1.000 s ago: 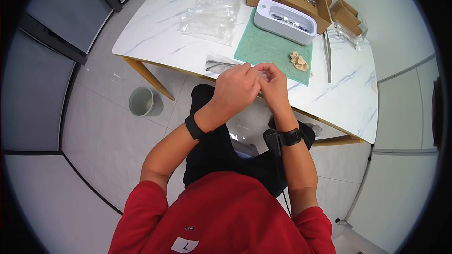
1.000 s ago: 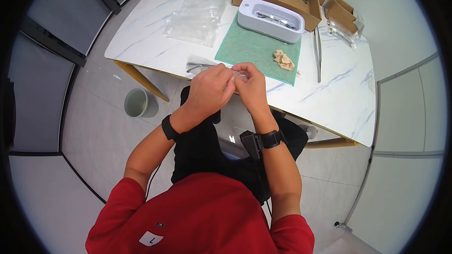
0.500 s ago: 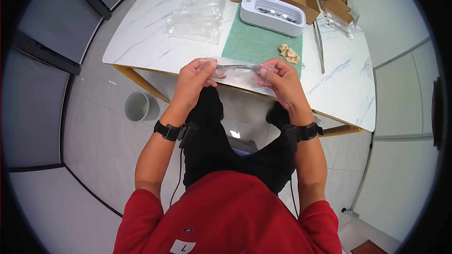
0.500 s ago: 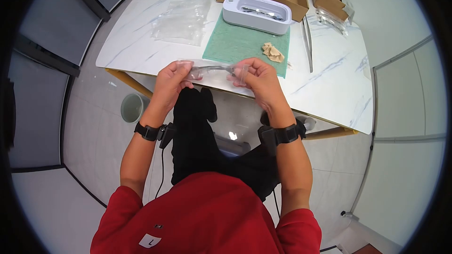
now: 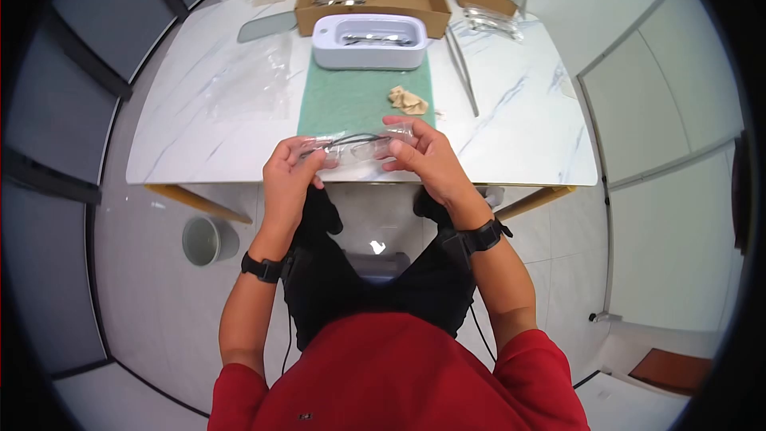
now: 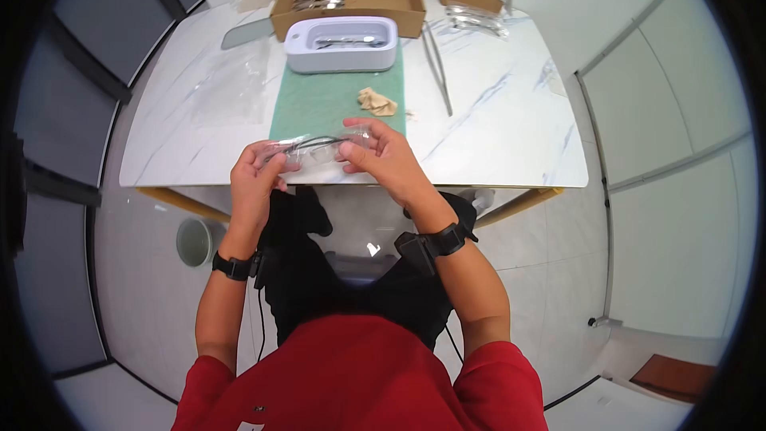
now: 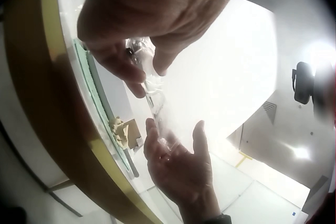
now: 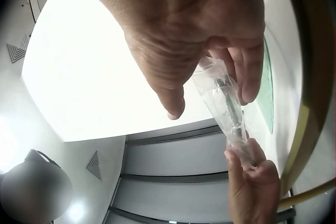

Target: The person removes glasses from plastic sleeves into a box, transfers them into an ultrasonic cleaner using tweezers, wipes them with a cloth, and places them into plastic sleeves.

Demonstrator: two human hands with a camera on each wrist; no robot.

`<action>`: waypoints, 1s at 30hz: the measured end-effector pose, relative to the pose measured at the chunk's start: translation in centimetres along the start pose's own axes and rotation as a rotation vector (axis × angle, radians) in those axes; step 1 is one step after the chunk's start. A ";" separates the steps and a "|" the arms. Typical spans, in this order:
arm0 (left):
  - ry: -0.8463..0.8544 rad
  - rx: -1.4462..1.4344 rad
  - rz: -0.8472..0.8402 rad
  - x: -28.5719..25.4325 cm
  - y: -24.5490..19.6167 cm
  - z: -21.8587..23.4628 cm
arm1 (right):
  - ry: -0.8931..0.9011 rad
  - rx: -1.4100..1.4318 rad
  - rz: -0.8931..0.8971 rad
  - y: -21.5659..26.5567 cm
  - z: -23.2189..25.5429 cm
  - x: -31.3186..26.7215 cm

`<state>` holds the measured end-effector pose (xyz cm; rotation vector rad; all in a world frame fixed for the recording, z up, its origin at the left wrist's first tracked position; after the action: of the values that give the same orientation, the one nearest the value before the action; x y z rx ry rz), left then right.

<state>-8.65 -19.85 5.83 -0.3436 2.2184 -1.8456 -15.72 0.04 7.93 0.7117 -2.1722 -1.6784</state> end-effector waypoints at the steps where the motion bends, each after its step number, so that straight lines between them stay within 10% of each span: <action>1: 0.007 -0.008 -0.002 0.1 0.0 -0.4 | -0.016 0.036 -0.005 0.4 0.3 -0.2; 14: 0.127 0.009 -0.086 2.0 -0.7 -6.1 | -0.127 -0.358 0.071 4.7 8.8 -1.2; 22: -0.036 0.901 -0.729 1.7 -5.6 -2.2 | -0.571 -0.317 0.180 10.6 31.6 4.4; 30: -0.115 0.990 -0.686 2.7 -4.2 -0.2 | -0.688 -0.480 -0.038 10.9 40.9 11.7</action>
<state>-11.13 -21.25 9.88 -1.0138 0.9036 -2.8570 -48.91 28.82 6.64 0.0320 -1.9741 -2.6134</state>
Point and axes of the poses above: each hand's wrist, its own x-axis towards the middle knuckle, its own z-axis out of the back of the hand, y = z × x, the point moved 10 cm from there along x, towards the middle knuckle
